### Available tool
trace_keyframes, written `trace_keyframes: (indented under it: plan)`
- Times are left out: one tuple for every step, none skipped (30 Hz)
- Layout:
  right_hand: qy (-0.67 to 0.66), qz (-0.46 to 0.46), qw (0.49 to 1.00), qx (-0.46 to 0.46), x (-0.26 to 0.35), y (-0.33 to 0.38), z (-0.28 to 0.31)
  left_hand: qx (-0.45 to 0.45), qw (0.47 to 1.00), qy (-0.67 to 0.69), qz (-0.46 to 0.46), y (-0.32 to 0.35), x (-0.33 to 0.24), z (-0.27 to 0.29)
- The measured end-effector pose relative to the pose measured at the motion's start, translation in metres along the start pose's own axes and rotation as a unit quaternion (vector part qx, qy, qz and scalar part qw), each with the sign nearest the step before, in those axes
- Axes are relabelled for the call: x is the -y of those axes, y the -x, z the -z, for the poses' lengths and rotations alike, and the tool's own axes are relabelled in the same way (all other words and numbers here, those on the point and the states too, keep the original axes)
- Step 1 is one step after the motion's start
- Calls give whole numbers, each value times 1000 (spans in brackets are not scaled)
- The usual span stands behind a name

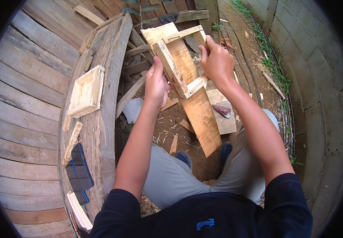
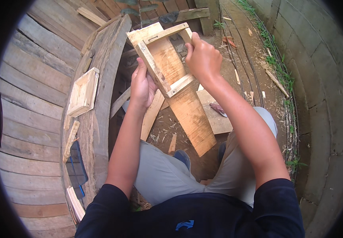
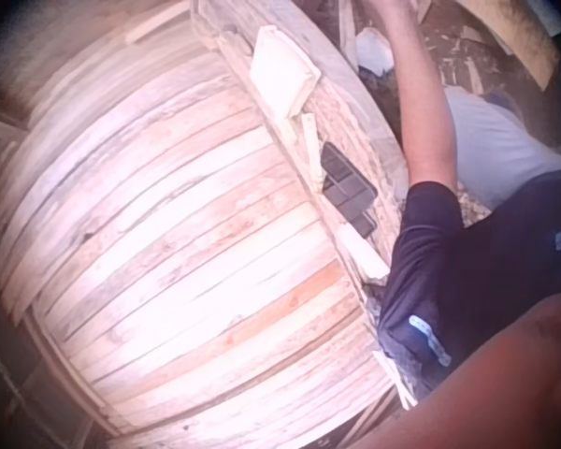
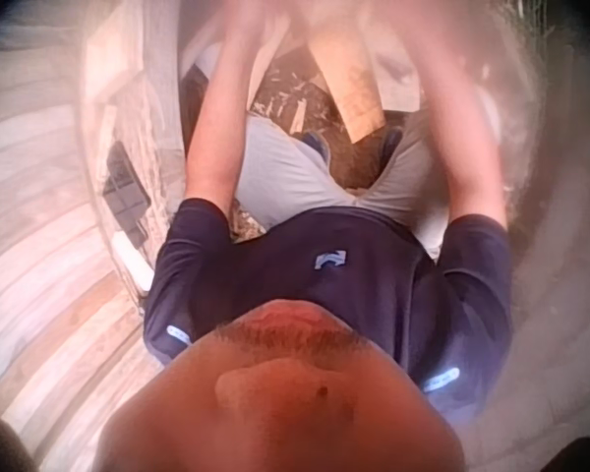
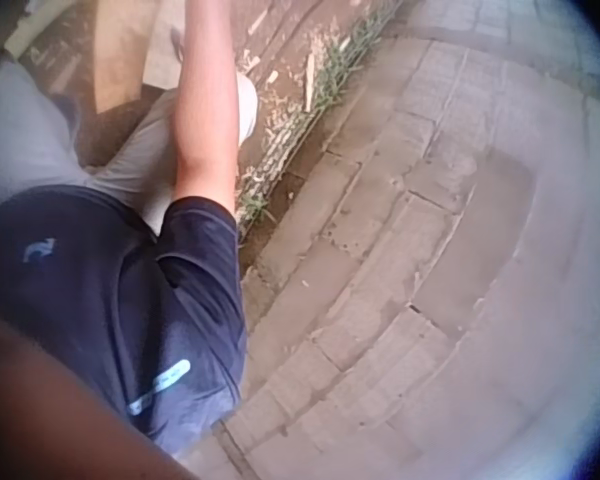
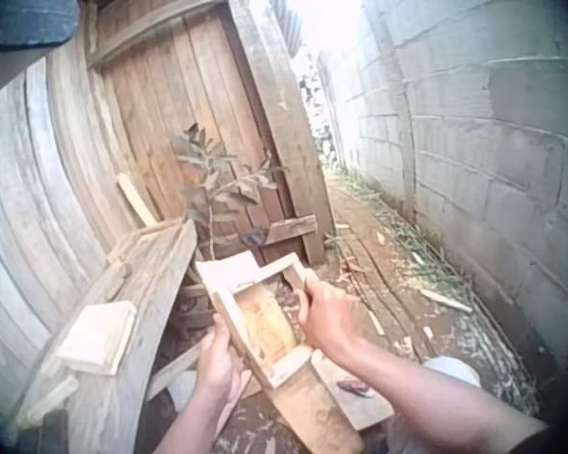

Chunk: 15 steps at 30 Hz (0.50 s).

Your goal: The person assembles a small wooden frame by hand, fitting together four pieces of wood. They then use a knife to trim and smooth the edges of the frame and other wooden pieces.

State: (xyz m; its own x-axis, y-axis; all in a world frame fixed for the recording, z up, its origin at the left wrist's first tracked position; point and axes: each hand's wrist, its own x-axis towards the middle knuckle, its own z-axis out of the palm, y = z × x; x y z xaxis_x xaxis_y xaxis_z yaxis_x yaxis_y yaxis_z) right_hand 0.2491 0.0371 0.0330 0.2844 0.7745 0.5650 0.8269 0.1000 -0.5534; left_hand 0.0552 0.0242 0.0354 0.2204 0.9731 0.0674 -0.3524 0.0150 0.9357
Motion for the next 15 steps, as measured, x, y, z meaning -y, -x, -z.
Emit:
trace_keyframes:
  plan:
    - [1,1,1000,2,0,0,1,-1,1000,-4,2,0,-1,-1]
    - [2,-1,1000,0,0,1,1,-2,1000,-9,4,1,-1,-2]
    - [3,-3,1000,-2,1,1,1,-5,1000,-6,3,1,-1,-2]
    - [4,-4,1000,-4,1,1,2,-7,1000,-3,1,1,1,-1]
    - [4,-3,1000,-10,0,2,1,-9,1000,0,0,0,1,-2]
    - [4,-2,1000,-16,-1,3,0,-9,1000,-2,1,0,1,-3]
    - [3,-1,1000,-21,-2,3,-1,-9,1000,-5,1,1,0,-3]
    - [2,-2,1000,-25,-1,4,-2,-11,1000,-8,0,2,-1,-3]
    - [1,-2,1000,-28,0,4,-3,-14,1000,-5,1,2,-2,-2]
    - [0,-2,1000,-31,1,5,-5,-17,1000,-2,1,3,0,-2]
    - [1,0,999,-33,3,4,-6,-24,1000,-1,-4,3,-2,-1]
    - [1,3,999,-35,1,5,-6,-16,1000,-9,-2,3,-2,0]
    - [1,6,999,-36,1,5,-6,-19,1000,-11,-10,2,2,1]
    - [2,6,999,-45,1,5,-4,-19,1000,-12,-17,-1,4,-1]
    - [4,6,999,-52,0,6,-3,-38,999,-2,-11,2,2,-6]
